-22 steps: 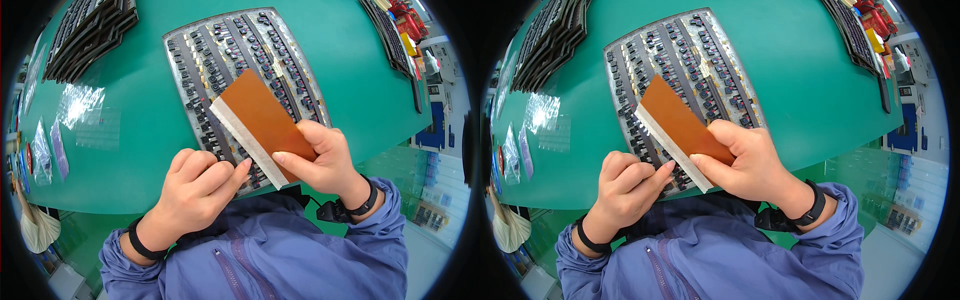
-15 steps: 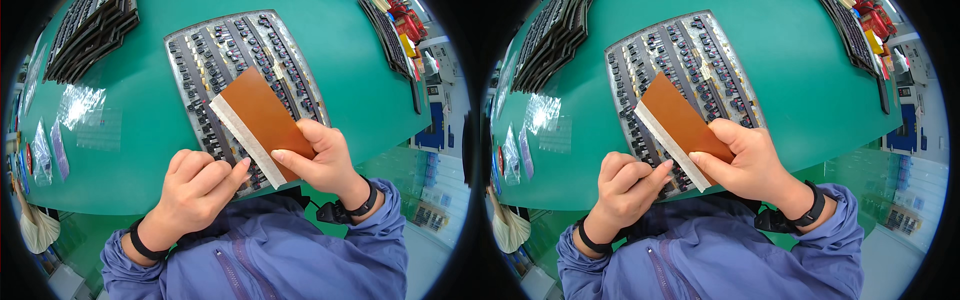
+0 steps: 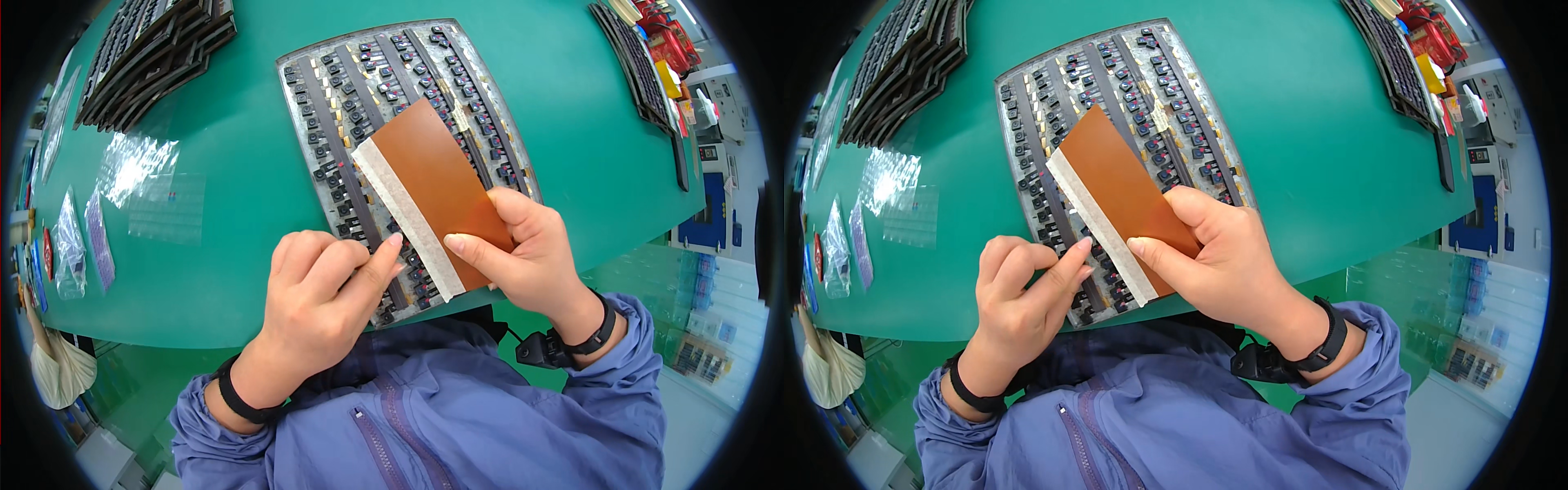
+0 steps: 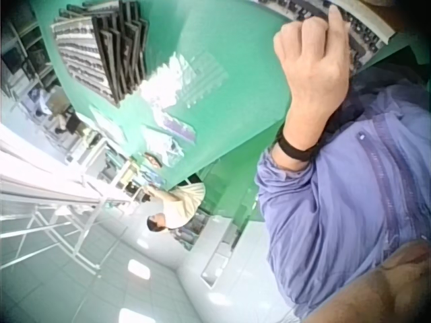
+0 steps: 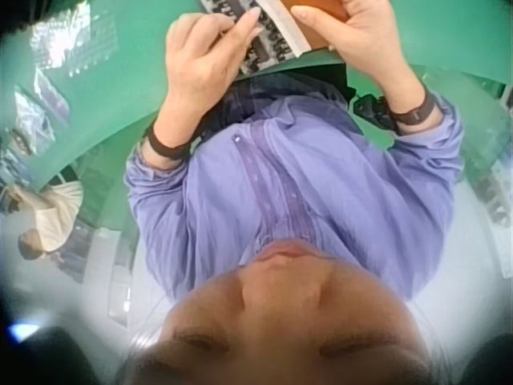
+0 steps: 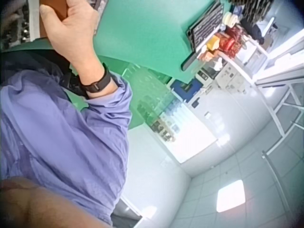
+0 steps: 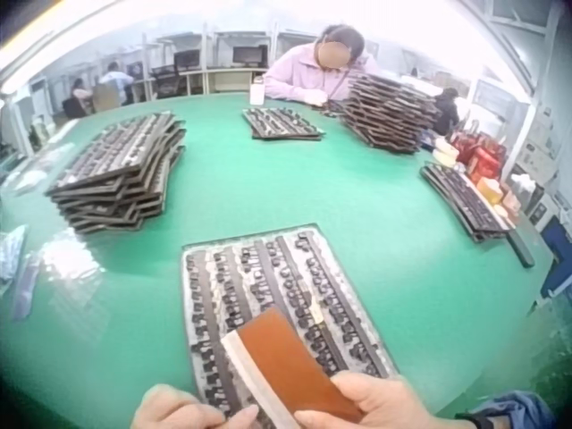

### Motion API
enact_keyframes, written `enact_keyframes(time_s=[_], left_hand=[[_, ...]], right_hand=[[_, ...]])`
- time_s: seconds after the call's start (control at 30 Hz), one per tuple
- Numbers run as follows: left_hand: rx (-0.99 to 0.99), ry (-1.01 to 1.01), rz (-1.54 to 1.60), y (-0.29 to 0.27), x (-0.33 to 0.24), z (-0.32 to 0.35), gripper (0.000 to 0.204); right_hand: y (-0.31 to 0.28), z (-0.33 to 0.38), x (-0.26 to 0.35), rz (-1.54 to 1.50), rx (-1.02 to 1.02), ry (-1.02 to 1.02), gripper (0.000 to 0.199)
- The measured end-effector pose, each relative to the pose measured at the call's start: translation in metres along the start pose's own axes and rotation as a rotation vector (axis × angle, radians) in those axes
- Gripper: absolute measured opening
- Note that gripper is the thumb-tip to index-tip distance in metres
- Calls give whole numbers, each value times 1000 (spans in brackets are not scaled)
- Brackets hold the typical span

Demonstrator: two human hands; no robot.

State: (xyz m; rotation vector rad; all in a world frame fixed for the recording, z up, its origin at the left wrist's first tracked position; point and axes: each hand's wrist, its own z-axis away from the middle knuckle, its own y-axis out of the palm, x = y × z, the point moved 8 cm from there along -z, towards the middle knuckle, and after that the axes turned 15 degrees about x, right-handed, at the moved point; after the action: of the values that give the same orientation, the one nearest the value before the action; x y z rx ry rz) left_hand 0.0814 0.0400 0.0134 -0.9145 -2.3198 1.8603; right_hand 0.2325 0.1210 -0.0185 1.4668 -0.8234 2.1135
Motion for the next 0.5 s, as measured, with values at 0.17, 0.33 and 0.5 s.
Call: enact_keyframes(time_s=[0.17,0.33,0.5], left_hand=[[18,-32,-36,4,3,-3,30],[19,-40,-38,4,3,-2,30],[9,-2,0,0,-2,-1,31]], right_hand=[[1,0,-1,12,1,-12,11],[-4,5,-2,-200,-58,-71,12],[-6,10,-1,-65,-46,-134,13]])
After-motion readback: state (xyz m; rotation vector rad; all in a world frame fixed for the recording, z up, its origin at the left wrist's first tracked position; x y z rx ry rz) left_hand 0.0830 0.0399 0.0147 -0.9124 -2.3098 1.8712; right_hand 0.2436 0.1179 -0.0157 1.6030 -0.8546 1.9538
